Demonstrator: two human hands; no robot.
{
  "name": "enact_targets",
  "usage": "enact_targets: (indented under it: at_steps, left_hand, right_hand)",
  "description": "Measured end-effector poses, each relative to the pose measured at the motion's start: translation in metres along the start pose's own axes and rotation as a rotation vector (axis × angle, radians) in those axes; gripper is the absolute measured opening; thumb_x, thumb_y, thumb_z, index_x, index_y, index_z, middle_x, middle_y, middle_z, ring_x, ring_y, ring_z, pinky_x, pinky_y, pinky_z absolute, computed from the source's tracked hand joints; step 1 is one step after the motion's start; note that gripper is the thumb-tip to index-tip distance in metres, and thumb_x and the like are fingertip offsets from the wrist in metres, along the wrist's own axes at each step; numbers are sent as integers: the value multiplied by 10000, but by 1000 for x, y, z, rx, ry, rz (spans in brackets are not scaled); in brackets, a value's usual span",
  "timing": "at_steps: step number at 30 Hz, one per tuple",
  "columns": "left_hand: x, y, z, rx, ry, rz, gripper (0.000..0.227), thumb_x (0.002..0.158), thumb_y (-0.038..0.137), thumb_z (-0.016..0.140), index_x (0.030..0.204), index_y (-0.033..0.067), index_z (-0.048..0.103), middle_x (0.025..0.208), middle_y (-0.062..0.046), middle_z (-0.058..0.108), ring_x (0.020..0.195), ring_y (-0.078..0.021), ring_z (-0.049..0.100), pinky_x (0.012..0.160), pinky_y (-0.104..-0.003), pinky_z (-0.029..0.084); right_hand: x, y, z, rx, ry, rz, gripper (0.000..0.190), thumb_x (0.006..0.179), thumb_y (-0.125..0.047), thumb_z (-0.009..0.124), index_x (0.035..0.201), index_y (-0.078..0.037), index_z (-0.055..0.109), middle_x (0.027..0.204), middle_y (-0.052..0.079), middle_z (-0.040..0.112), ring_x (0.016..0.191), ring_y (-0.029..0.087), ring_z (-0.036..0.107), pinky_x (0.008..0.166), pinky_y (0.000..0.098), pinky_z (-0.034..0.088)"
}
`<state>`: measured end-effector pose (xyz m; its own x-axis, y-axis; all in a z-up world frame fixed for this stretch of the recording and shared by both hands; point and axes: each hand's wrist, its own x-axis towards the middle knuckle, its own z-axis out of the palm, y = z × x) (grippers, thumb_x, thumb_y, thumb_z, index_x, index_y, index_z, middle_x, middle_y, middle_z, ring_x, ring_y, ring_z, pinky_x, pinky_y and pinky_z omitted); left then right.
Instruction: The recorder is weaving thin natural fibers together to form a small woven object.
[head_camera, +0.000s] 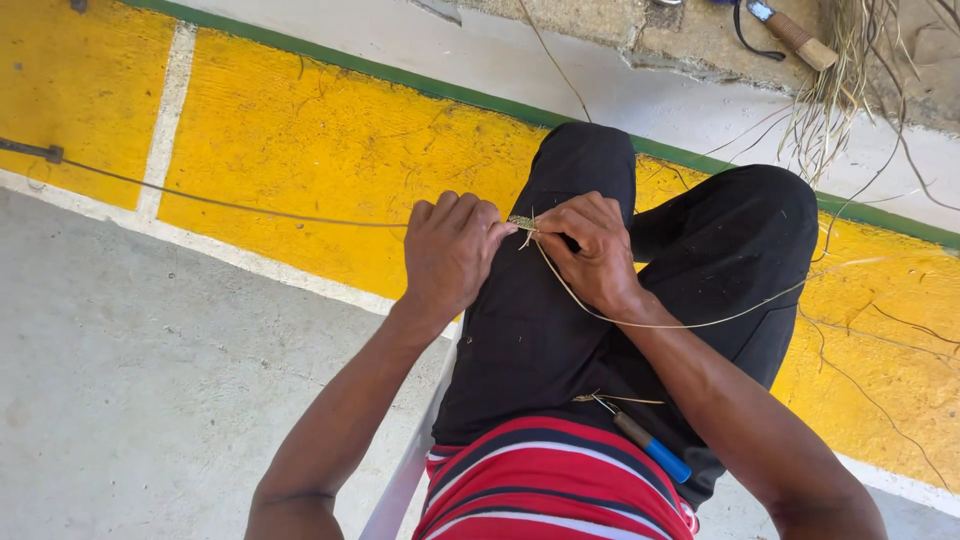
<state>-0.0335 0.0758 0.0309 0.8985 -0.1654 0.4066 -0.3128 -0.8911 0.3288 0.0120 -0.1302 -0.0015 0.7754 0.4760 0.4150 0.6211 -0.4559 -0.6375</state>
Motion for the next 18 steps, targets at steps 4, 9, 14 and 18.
enact_targets:
  at_steps: [4,9,14,18]
  left_hand:
    - [5,-5,3,-56,95,82,331,881,336,833,952,98,615,841,-16,610,805,-224,552,737,-400,359]
    - [-4,-9,23,-35,83,93,380,873,331,889,899,106,585,790,-23,583,777,-227,536,727,-399,343]
    - [5,0,6,-191,108,-3,254,903,256,802,1021,83,658,904,-25,682,858,-212,569,773,-403,364]
    - [3,-9,9,-459,12,22,120,981,140,707,1100,129,721,1041,-8,753,959,-195,607,868,-367,434]
  right_hand:
    - [-2,2,3,61,10,65,160,848,-117,862,944,-123,735,938,-10,721,921,192,622,845,355,413]
    - [1,8,5,93,10,108,146,861,-130,866,934,-142,740,921,-29,730,902,173,616,844,352,407]
    - [-1,13,6,103,-7,99,144,853,-154,868,925,-133,745,918,-24,727,914,172,621,873,355,412]
    - [2,17,3,118,-34,84,153,837,-168,875,923,-137,752,925,-25,733,909,169,624,879,351,414]
